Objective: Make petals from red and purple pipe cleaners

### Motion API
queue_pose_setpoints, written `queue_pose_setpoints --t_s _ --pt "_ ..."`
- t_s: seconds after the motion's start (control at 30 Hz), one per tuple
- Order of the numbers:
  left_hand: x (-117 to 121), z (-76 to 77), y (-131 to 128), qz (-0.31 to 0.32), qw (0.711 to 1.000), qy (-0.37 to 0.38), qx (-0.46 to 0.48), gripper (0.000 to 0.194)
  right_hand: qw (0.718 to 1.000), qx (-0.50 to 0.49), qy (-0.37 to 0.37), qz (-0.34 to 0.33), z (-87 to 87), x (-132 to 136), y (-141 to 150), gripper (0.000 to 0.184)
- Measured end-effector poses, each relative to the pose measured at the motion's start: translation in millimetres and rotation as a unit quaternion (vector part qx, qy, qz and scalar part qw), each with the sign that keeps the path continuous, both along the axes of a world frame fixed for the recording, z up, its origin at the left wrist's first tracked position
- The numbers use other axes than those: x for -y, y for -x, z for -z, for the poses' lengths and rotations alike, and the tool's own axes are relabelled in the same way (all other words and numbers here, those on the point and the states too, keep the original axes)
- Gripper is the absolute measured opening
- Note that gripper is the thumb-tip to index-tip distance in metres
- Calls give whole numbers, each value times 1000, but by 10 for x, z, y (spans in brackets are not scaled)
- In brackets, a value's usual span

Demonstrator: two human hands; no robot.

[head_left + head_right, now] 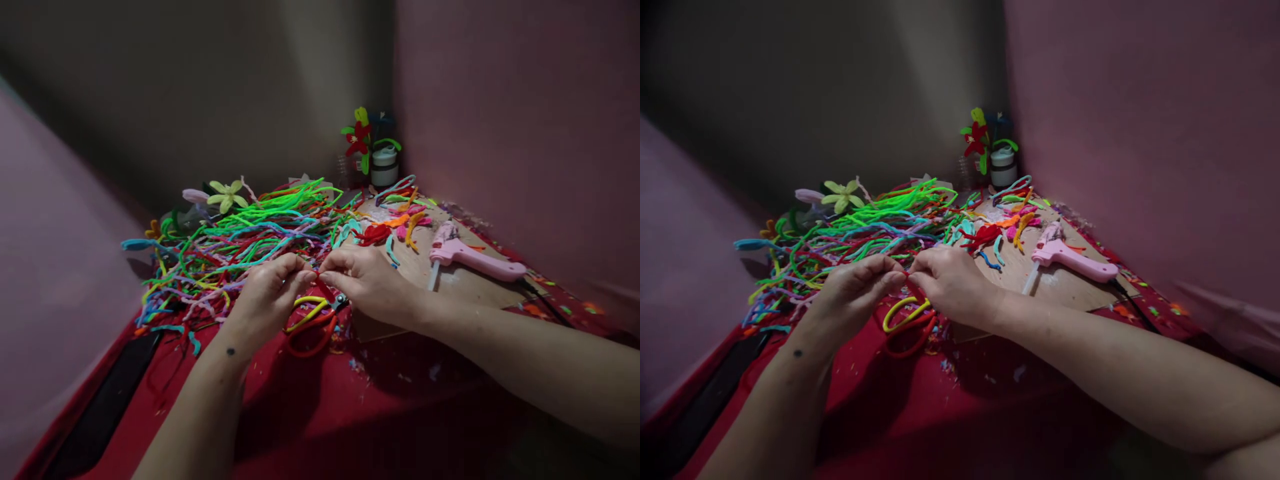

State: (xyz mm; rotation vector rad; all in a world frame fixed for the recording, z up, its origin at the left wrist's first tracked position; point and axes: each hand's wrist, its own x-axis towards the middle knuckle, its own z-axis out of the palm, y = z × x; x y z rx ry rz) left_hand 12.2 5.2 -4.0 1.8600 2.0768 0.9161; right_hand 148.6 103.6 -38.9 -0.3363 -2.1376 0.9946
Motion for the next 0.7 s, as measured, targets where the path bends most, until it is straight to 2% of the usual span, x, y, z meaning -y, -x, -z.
queue_pose_setpoints --t_s 0.1,0.2,0.3,0.43,0.5,0.6,0.63,0.7 --pt "-5 10 -13 -30 999 -5 20 20 978 16 193 -83 -11 -17 7 15" --pt "-17 14 -43 -55 998 -7 30 19 955 27 272 -112 -9 -45 15 13" --pt "-35 4 -81 -59 996 -8 64 17 947 57 299 -106 -8 -56 20 11" --pt "-44 -8 -96 -65 990 -53 113 12 945 44 307 -102 -7 -49 23 10" --pt "-38 4 -84 -55 981 -24 187 15 943 29 310 -113 -8 -42 22 10" --pt "-31 43 -63 -28 945 33 324 19 948 24 300 -105 -9 -32 15 10" --pt "-32 56 -61 -24 938 35 344 19 949 26 297 -100 -7 -30 13 10" --pt "-40 72 -67 -25 945 23 324 17 945 27 310 -101 1 -27 12 10"
